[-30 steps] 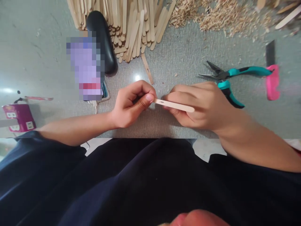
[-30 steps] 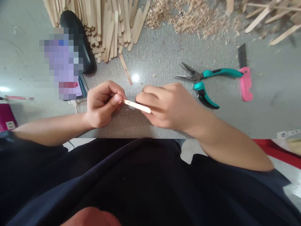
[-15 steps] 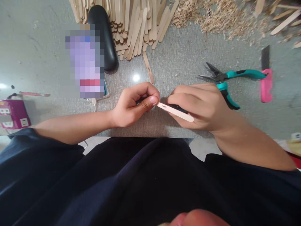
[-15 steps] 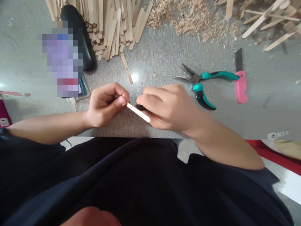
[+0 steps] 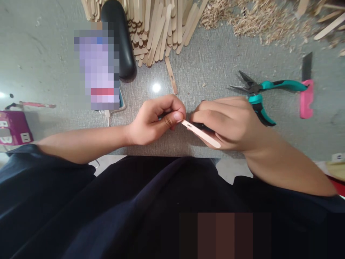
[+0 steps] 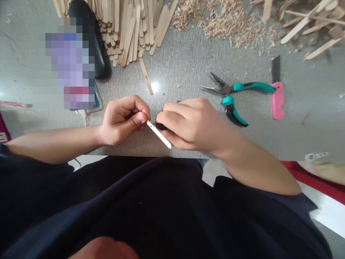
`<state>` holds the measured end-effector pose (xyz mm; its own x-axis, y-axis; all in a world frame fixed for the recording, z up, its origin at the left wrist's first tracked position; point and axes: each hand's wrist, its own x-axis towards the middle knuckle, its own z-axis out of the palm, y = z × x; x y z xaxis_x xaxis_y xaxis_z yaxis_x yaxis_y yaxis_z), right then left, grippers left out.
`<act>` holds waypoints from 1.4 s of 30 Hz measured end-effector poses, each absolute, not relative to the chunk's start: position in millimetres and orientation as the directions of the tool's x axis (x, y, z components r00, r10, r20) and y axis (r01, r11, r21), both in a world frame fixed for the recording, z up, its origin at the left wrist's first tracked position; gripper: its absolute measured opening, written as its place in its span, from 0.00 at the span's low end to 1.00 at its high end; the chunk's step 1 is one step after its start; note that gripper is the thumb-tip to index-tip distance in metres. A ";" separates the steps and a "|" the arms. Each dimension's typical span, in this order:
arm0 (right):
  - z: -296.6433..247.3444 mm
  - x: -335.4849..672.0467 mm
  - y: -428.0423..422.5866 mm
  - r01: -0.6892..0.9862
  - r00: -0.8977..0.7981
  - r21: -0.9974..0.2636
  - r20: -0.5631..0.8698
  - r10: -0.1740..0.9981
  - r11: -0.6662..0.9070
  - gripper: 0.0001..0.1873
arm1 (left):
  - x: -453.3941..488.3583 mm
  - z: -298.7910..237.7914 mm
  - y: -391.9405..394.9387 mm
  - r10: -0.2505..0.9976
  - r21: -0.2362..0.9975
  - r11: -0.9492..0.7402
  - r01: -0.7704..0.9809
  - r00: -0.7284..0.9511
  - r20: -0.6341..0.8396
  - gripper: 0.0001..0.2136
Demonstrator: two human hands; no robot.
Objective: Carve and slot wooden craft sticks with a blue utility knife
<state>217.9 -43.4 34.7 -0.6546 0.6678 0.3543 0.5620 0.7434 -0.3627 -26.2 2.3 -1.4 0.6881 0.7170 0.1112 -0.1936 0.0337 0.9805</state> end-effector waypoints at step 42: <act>33.7 217.7 -41.5 0.562 -0.678 -0.303 0.365 0.639 0.770 0.15 | -28.2 -5.0 -6.6 0.645 0.923 0.217 -0.318 0.757 0.109 0.15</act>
